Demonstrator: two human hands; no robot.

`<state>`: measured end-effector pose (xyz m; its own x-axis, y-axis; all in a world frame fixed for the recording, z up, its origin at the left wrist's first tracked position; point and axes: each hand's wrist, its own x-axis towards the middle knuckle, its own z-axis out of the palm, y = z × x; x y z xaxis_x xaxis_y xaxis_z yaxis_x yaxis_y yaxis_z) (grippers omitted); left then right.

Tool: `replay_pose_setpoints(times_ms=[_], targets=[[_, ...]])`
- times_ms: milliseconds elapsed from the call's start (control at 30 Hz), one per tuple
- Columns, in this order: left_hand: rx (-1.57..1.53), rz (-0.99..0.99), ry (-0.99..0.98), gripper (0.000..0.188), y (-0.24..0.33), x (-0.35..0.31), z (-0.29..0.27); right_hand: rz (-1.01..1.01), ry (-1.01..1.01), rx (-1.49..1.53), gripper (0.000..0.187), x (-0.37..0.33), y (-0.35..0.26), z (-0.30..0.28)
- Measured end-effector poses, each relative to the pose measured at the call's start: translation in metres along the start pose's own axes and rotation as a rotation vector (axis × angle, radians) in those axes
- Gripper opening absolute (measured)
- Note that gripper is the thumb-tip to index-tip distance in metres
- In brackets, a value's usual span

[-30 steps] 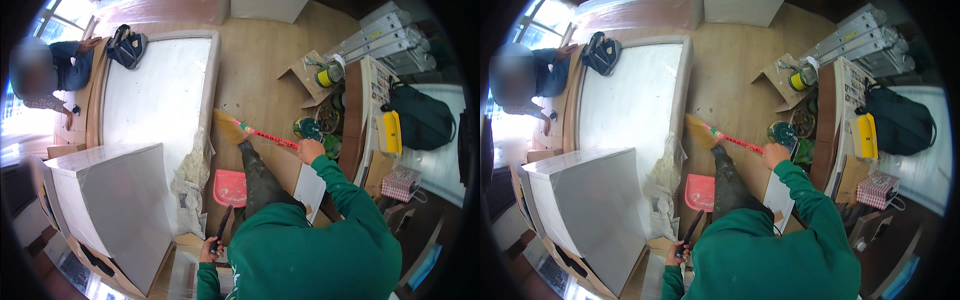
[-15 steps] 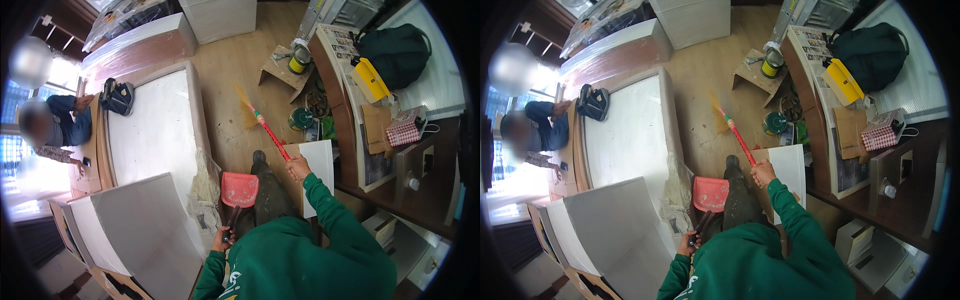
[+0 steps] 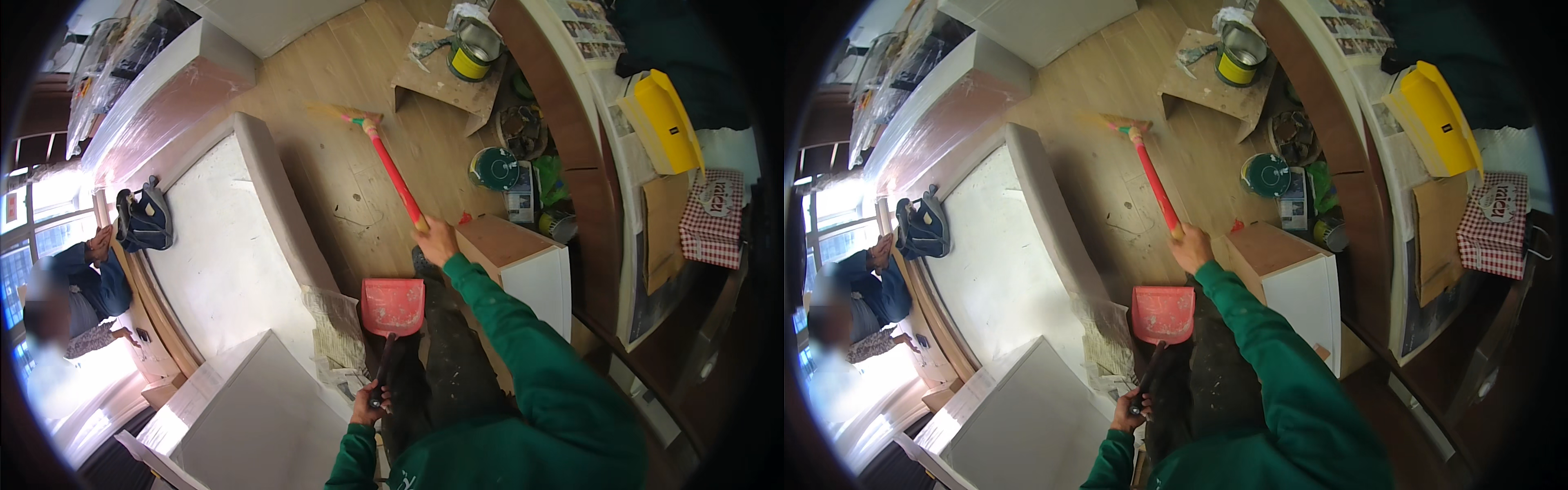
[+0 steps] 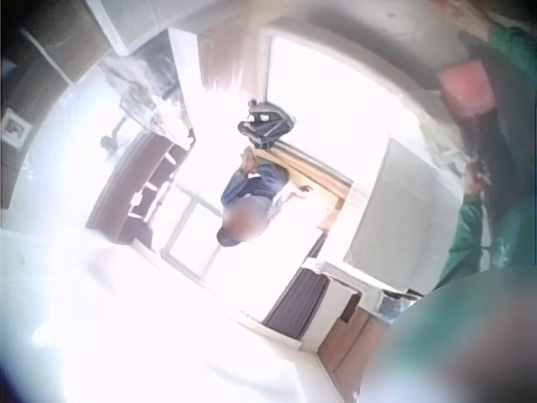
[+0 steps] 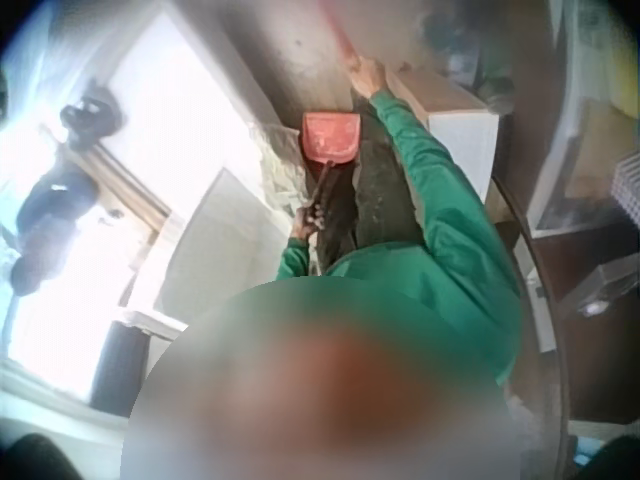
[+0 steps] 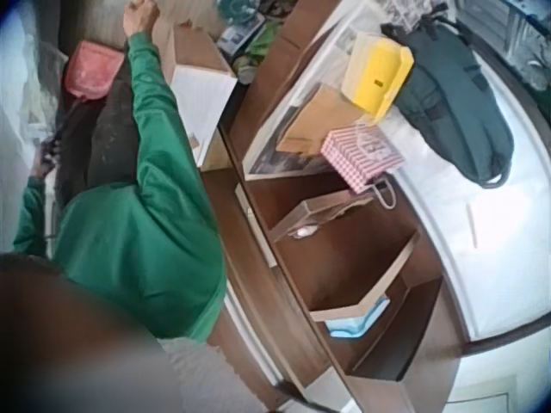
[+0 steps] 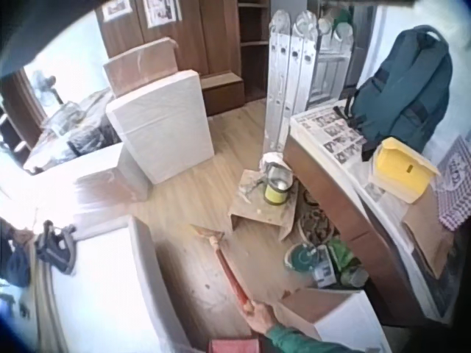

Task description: The person sweeps debris from a bathroom floor into a dustpan, then moves to a bedroom and continues sweeping debris from the floor and a mattress into the dustpan. The person uses a broom and dustpan throughout the task.

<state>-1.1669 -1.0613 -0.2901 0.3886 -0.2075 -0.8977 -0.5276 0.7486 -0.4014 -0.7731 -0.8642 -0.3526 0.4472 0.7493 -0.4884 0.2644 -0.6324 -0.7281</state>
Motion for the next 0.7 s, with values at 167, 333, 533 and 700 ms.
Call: replay_pose_setpoints(times_ms=[167, 333, 533, 700], targets=[[-0.165, 0.058, 0.002, 0.021, 0.029, 0.024, 0.011, -0.020, -0.028, -0.071, 0.026, 0.136, -0.019, 0.094], [-0.145, 0.111, -0.059, 0.031, 0.045, 0.038, 0.011, 0.050, -0.178, -0.184, 0.032, 0.166, -0.023, 0.159], [-0.120, 0.142, 0.061, 0.037, 0.067, 0.053, 0.019, -0.031, -0.414, -0.405, 0.036, 0.091, 0.021, 0.140], [-0.128, 0.140, 0.028, 0.035, 0.084, 0.063, 0.024, 0.042, -0.430, -0.378, 0.039, -0.005, 0.053, 0.081]])
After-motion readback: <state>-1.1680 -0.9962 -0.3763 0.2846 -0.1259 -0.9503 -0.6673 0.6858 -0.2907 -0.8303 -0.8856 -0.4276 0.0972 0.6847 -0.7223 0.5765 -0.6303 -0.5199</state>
